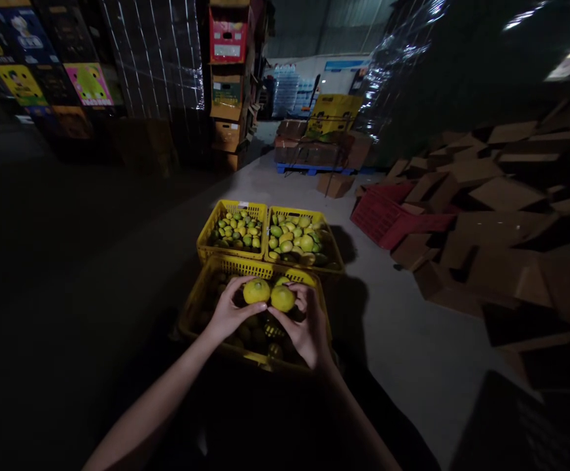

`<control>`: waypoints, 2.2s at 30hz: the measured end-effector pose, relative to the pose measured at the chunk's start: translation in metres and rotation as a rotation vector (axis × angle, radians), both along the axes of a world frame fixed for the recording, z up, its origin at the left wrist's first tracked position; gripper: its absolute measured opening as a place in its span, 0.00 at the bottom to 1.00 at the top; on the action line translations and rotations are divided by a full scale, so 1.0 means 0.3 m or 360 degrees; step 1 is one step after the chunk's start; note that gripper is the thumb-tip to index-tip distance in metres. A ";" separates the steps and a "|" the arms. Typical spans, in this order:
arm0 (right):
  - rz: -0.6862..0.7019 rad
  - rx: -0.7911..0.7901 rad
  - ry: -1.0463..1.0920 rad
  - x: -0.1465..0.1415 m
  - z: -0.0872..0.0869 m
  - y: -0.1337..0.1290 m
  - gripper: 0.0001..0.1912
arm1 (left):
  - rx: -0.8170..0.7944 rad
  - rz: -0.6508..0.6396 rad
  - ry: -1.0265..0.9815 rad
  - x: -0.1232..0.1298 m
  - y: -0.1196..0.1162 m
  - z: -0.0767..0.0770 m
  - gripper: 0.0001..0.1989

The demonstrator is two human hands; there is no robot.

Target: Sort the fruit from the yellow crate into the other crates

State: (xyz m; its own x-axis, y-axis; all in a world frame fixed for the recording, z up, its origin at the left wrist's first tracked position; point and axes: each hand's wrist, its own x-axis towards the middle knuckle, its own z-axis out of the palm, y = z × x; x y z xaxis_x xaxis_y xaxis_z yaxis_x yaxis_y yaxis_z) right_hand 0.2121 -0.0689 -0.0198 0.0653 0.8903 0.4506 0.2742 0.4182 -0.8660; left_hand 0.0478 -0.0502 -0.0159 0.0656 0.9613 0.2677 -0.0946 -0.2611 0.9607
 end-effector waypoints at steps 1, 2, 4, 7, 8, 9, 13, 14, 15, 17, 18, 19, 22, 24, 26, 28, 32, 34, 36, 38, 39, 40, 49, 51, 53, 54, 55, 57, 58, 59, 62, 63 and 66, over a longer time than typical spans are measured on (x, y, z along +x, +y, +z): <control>0.0026 -0.0066 0.0064 0.000 0.005 -0.002 0.23 | -0.0103 -0.0008 -0.0076 0.002 -0.003 0.006 0.22; 0.0059 -0.0155 0.0149 0.000 0.011 -0.004 0.24 | -0.0215 -0.0032 -0.0163 0.005 -0.007 0.011 0.20; 0.0136 -0.0350 0.0374 0.002 0.025 -0.007 0.23 | -0.0457 -0.0112 -0.0378 0.009 -0.010 0.019 0.16; 0.0264 -0.0606 0.0702 0.005 0.037 -0.008 0.18 | -0.0880 -0.0273 -0.0706 0.011 -0.004 0.021 0.14; 0.0312 -0.0694 0.0792 0.005 0.037 -0.007 0.17 | -0.1003 -0.0309 -0.0790 0.010 0.001 0.020 0.15; 0.0356 -0.0781 0.0877 0.004 0.037 -0.006 0.17 | -0.1093 -0.0338 -0.0855 0.010 0.007 0.018 0.16; 0.0431 -0.1018 0.1205 -0.002 0.034 0.000 0.12 | -0.1174 -0.0408 -0.0992 0.006 0.022 0.010 0.17; 0.0409 -0.1068 0.1272 -0.003 0.035 0.002 0.11 | -0.1188 -0.0424 -0.1013 0.005 0.024 0.008 0.17; 0.0370 -0.1132 0.1334 -0.004 0.038 0.005 0.09 | -0.1211 -0.0436 -0.1036 0.004 0.025 0.006 0.17; 0.0286 -0.1285 0.1416 -0.005 0.043 0.010 0.06 | -0.1276 -0.0448 -0.1086 0.004 0.025 0.002 0.17; 0.0262 -0.1355 0.1432 -0.005 0.045 0.013 0.06 | -0.1320 -0.0445 -0.1106 0.005 0.025 0.000 0.18; 0.0257 -0.1411 0.1433 -0.004 0.047 0.015 0.07 | -0.1367 -0.0436 -0.1115 0.006 0.025 -0.002 0.18; 0.0302 -0.1511 0.1398 -0.004 0.044 0.022 0.11 | -0.1482 -0.0390 -0.1086 0.015 0.023 -0.008 0.19; 0.0336 -0.1549 0.1379 -0.006 0.040 0.024 0.12 | -0.1532 -0.0358 -0.1052 0.021 0.020 -0.010 0.19; 0.0354 -0.1559 0.1381 -0.008 0.035 0.024 0.13 | -0.1572 -0.0329 -0.1039 0.026 0.016 -0.009 0.19; 0.0360 -0.1544 0.1390 -0.011 0.031 0.023 0.13 | -0.1610 -0.0306 -0.1049 0.028 0.013 -0.009 0.20; 0.0383 -0.1523 0.1333 -0.014 0.026 0.021 0.14 | -0.1648 -0.0302 -0.1107 0.025 0.013 -0.016 0.21; 0.0384 -0.1536 0.1314 -0.015 0.025 0.021 0.15 | -0.1651 -0.0300 -0.1110 0.024 0.014 -0.021 0.21; 0.0372 -0.1548 0.1315 -0.015 0.027 0.020 0.15 | -0.1656 -0.0279 -0.1079 0.024 0.015 -0.022 0.22; 0.0357 -0.1551 0.1325 -0.016 0.029 0.020 0.15 | -0.1670 -0.0256 -0.1032 0.024 0.013 -0.019 0.22; 0.0348 -0.1552 0.1335 -0.017 0.030 0.019 0.15 | -0.1673 -0.0250 -0.1009 0.025 0.012 -0.016 0.22; 0.0340 -0.1554 0.1346 -0.017 0.031 0.019 0.15 | -0.1670 -0.0250 -0.0991 0.026 0.011 -0.012 0.22; 0.0332 -0.1484 0.1245 -0.017 0.018 0.020 0.15 | -0.1652 -0.0254 -0.1000 0.027 0.009 -0.004 0.22; 0.0333 -0.1492 0.1241 -0.016 0.018 0.021 0.15 | -0.1652 -0.0265 -0.1008 0.025 0.009 -0.005 0.21; 0.0326 -0.1507 0.1264 -0.014 0.020 0.022 0.15 | -0.1652 -0.0293 -0.1012 0.021 0.008 -0.002 0.20; 0.0315 -0.1509 0.1271 -0.013 0.022 0.022 0.15 | -0.1652 -0.0313 -0.1030 0.019 0.007 0.001 0.19; 0.0301 -0.1501 0.1270 -0.013 0.024 0.022 0.14 | -0.1650 -0.0330 -0.1064 0.016 0.006 0.004 0.18; 0.0286 -0.1436 0.1239 -0.012 0.027 0.021 0.12 | -0.1638 -0.0348 -0.1176 0.012 0.006 0.008 0.18; 0.0291 -0.1380 0.1213 -0.013 0.028 0.020 0.11 | -0.1630 -0.0347 -0.1246 0.010 0.006 0.007 0.18; 0.0305 -0.1314 0.1185 -0.014 0.028 0.018 0.11 | -0.1622 -0.0332 -0.1318 0.009 0.007 0.004 0.17; 0.0336 -0.1143 0.1090 -0.021 0.023 0.009 0.13 | -0.1553 -0.0249 -0.1526 0.012 0.011 -0.014 0.13; 0.0322 -0.1081 0.1043 -0.026 0.017 0.007 0.14 | -0.1516 -0.0220 -0.1575 0.015 0.011 -0.020 0.11; 0.0168 -0.0852 0.0770 -0.046 -0.014 0.003 0.18 | -0.1393 -0.0246 -0.1636 0.037 0.002 -0.027 0.09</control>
State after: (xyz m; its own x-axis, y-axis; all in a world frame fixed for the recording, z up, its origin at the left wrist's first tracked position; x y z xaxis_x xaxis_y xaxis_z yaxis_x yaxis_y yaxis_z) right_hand 0.1984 -0.0680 -0.0240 0.0485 0.9932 -0.1058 -0.2096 -0.0934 -0.9733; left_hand 0.0590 -0.0496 -0.0241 0.3296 0.8413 -0.4285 -0.8352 0.4715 0.2830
